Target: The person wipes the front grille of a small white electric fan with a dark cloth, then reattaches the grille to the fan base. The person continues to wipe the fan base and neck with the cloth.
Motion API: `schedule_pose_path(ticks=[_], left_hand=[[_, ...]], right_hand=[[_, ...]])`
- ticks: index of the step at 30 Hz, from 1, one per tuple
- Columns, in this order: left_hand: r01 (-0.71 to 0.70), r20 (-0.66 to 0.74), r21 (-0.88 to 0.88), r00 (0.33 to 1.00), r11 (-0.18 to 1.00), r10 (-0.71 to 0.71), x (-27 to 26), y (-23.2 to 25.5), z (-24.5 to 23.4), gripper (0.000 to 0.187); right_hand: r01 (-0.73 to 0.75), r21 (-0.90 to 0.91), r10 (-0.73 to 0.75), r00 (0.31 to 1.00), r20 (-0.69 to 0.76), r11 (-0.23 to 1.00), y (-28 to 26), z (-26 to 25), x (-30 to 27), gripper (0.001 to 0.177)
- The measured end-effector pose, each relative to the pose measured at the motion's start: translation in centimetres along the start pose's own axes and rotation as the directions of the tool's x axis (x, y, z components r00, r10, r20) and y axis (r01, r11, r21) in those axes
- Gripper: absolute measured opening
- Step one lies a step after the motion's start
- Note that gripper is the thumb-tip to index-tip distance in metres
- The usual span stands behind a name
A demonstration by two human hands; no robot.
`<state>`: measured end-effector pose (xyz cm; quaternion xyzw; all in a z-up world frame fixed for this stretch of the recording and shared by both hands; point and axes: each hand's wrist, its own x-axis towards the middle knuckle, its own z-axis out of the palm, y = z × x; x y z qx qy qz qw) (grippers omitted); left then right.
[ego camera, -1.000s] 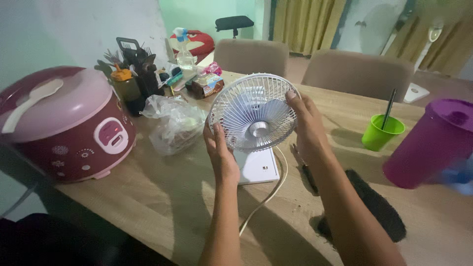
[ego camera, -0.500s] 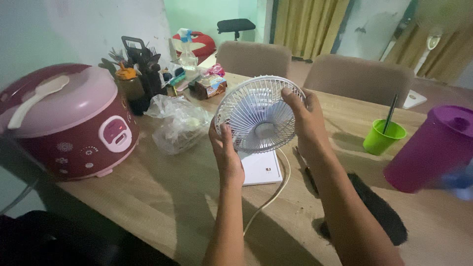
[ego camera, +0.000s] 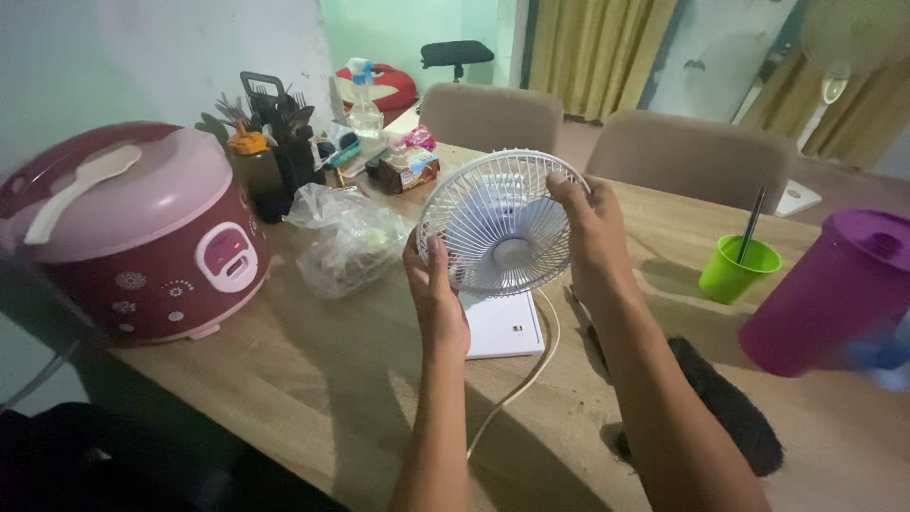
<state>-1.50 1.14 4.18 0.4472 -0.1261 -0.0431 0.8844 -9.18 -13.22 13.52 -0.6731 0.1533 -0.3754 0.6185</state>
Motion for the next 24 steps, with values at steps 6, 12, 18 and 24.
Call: schedule_pose_path(ticks=[6, 12, 18, 24], left_hand=[[0.01, -0.002, -0.09, 1.0, 0.996, -0.01, 0.2, 1.6, 0.0, 0.074], [0.027, -0.033, 0.07, 0.999, 0.997, -0.025, 2.5, 4.6, 1.6, 0.064], [0.016, 0.124, 0.125, 0.992, 0.992, -0.032, 2.7, 6.7, 3.0, 0.054], [0.067, 0.19, 0.055, 0.979, 0.996, -0.077, 3.2, 7.0, 3.1, 0.05]], right_hand=[[0.029, 0.095, -0.032, 0.999, 0.027, 0.995, 0.4, -0.2, 0.3, 0.074], [0.006, 0.034, -0.007, 1.0, 0.03, 0.999, 0.3, -0.3, 0.0, 0.076], [0.01, 0.052, -0.015, 0.997, 0.081, 0.999, 0.4, -0.5, 0.1, 0.08], [0.015, 0.008, -0.016, 0.999, 0.039, 1.0, 0.4, 0.1, -0.3, 0.089]])
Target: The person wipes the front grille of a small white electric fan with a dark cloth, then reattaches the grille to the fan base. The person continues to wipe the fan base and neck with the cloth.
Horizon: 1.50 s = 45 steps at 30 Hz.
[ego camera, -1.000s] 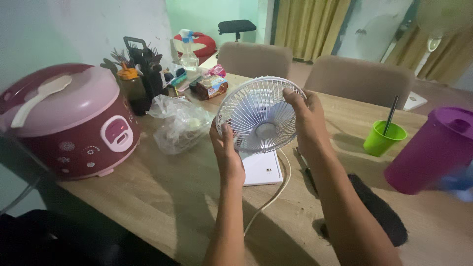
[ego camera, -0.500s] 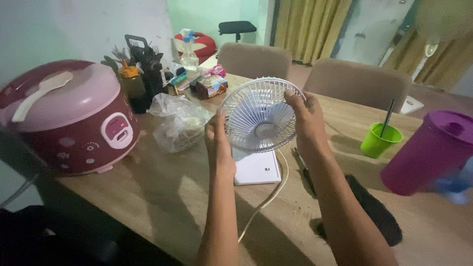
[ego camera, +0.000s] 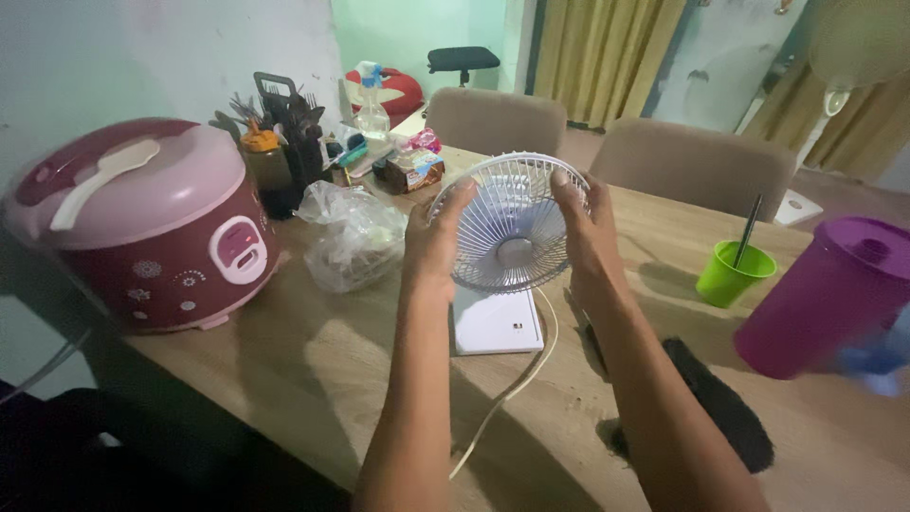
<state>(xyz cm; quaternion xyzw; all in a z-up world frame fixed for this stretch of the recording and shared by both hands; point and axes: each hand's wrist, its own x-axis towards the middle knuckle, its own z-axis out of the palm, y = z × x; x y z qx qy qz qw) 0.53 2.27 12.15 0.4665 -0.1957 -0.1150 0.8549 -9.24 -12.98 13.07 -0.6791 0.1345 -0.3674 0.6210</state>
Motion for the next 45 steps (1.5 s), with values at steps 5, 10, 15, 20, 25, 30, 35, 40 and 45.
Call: schedule_pose_path(ticks=[5, 10, 15, 20, 25, 30, 35, 40, 45], left_hand=[[0.035, 0.02, -0.028, 0.999, 0.999, -0.035, 0.1, 0.2, -0.2, 0.048], [0.001, 0.009, -0.038, 1.0, 0.999, 0.0, 0.1, 0.4, 0.0, 0.045], [0.046, 0.056, -0.11, 0.998, 0.993, -0.04, 0.0, 0.3, 0.0, 0.039], [0.054, 0.054, -0.153, 0.997, 0.987, -0.046, 0.2, 0.4, 0.0, 0.035], [0.057, 0.04, -0.135, 0.998, 0.989, -0.052, 0.3, 0.1, -0.1, 0.036], [0.002, 0.01, -0.129, 1.0, 0.992, -0.001, 0.4, -0.1, 0.1, 0.042], [0.065, -0.2, 0.112, 0.979, 0.992, -0.041, -0.5, -0.1, 0.4, 0.064], [-0.212, -0.146, 0.308, 0.953, 0.927, 0.267, -1.8, -1.1, 0.8, 0.074], [-0.462, 0.018, 0.537, 0.843, 0.706, 0.538, -1.9, -2.3, 0.3, 0.074]], right_hand=[[-0.116, -0.11, 0.111, 0.993, -0.043, 0.987, -0.6, 0.3, -0.2, 0.108], [-0.119, -0.106, 0.114, 0.992, -0.054, 0.987, -0.7, 0.6, 0.1, 0.102], [-0.087, -0.052, 0.085, 0.995, -0.045, 0.995, -0.6, 0.4, 0.3, 0.092], [-0.085, -0.065, 0.081, 0.995, -0.06, 0.994, -0.3, 0.5, 0.1, 0.095], [0.01, -0.009, -0.01, 0.999, -0.047, 1.0, -0.3, 0.5, 0.4, 0.089], [-0.041, -0.018, 0.04, 0.998, -0.047, 0.999, -0.2, 0.5, 0.2, 0.093], [-0.042, -0.095, 0.035, 0.996, -0.078, 0.995, -0.3, 0.6, -0.1, 0.097], [-0.04, -0.088, 0.034, 0.997, -0.071, 0.995, -0.5, 0.5, -0.3, 0.097], [-0.008, -0.108, 0.004, 0.999, -0.041, 0.994, -0.1, 0.2, -0.5, 0.09]])
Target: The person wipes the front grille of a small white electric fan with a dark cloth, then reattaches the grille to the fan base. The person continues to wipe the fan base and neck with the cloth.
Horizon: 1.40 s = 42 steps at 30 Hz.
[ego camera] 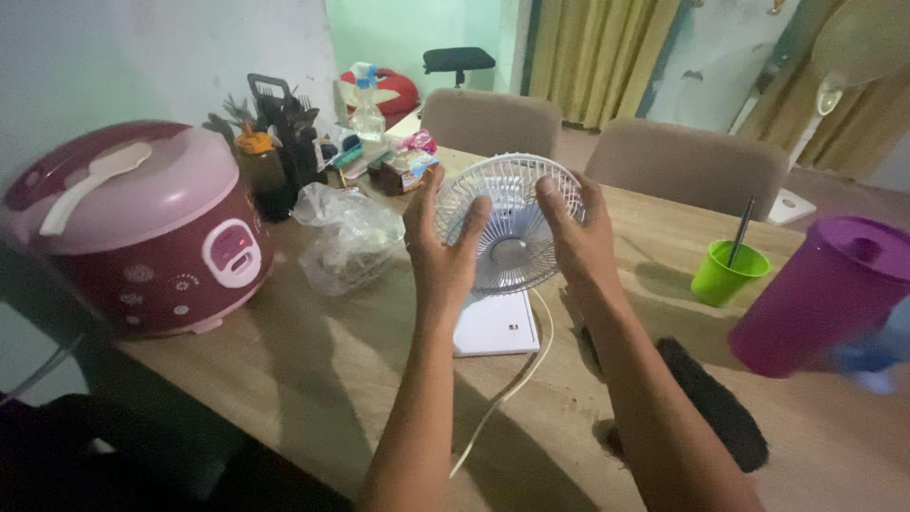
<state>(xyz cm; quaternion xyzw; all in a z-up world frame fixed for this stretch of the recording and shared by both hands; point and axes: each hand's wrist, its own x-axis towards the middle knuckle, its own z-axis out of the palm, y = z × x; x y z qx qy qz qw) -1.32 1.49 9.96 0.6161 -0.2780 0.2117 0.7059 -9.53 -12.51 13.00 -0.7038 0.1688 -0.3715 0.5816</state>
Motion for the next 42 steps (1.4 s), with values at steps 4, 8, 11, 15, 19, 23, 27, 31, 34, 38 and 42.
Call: schedule_pose_path(ticks=[4, 8, 11, 15, 19, 23, 27, 31, 34, 38, 42], left_hand=[[-0.068, 0.033, 0.041, 0.997, 0.997, 0.067, 0.0, -0.4, 0.2, 0.073], [-0.073, 0.012, 0.059, 0.997, 0.996, 0.073, -0.3, -0.6, 0.4, 0.066], [-0.074, 0.0, 0.08, 0.997, 0.994, 0.074, -0.3, -0.6, 0.5, 0.064], [-0.031, 0.022, 0.093, 0.999, 0.995, 0.029, -0.1, -0.4, 0.5, 0.066], [-0.128, 0.027, 0.12, 0.992, 0.984, 0.126, -0.2, -0.3, 0.2, 0.065], [-0.249, 0.078, 0.156, 0.968, 0.956, 0.239, 0.8, 0.0, 0.2, 0.06], [-0.256, 0.146, 0.24, 0.963, 0.936, 0.226, 1.1, 0.7, 0.3, 0.066], [-0.237, 0.148, 0.26, 0.968, 0.936, 0.204, 1.2, 1.2, 0.1, 0.063], [-0.235, 0.176, 0.253, 0.965, 0.938, 0.194, 1.5, 1.5, 0.0, 0.061], [-0.228, 0.218, 0.255, 0.96, 0.94, 0.173, 1.9, 2.1, -0.1, 0.058], [-0.273, 0.193, 0.196, 0.952, 0.942, 0.236, 2.2, 2.5, 0.3, 0.052]], right_hand=[[0.139, 0.072, -0.144, 0.986, 0.082, 0.988, 0.3, -0.6, -0.3, 0.082], [0.165, 0.099, -0.175, 0.979, 0.102, 0.981, 0.6, -1.2, -0.5, 0.078], [0.133, 0.069, -0.138, 0.987, 0.08, 0.989, 0.6, -1.1, -0.3, 0.078], [0.164, 0.09, -0.172, 0.981, 0.086, 0.982, 0.4, -1.2, -0.3, 0.08], [0.179, 0.036, -0.182, 0.973, 0.142, 0.983, 0.4, -2.0, -0.6, 0.086], [0.233, -0.151, -0.21, 0.965, 0.155, 0.961, 0.0, -2.2, -0.3, 0.082], [0.469, -0.19, -0.417, 0.872, 0.258, 0.863, -0.8, -2.1, 0.6, 0.077], [0.47, -0.201, -0.406, 0.867, 0.289, 0.86, -0.9, -1.7, 0.8, 0.078], [0.422, -0.241, -0.344, 0.888, 0.307, 0.874, -1.0, -1.7, 0.9, 0.078], [0.414, -0.236, -0.336, 0.89, 0.309, 0.879, -1.3, -2.1, 1.4, 0.072], [0.404, -0.204, -0.343, 0.898, 0.276, 0.892, -1.2, -1.7, 1.2, 0.066]])
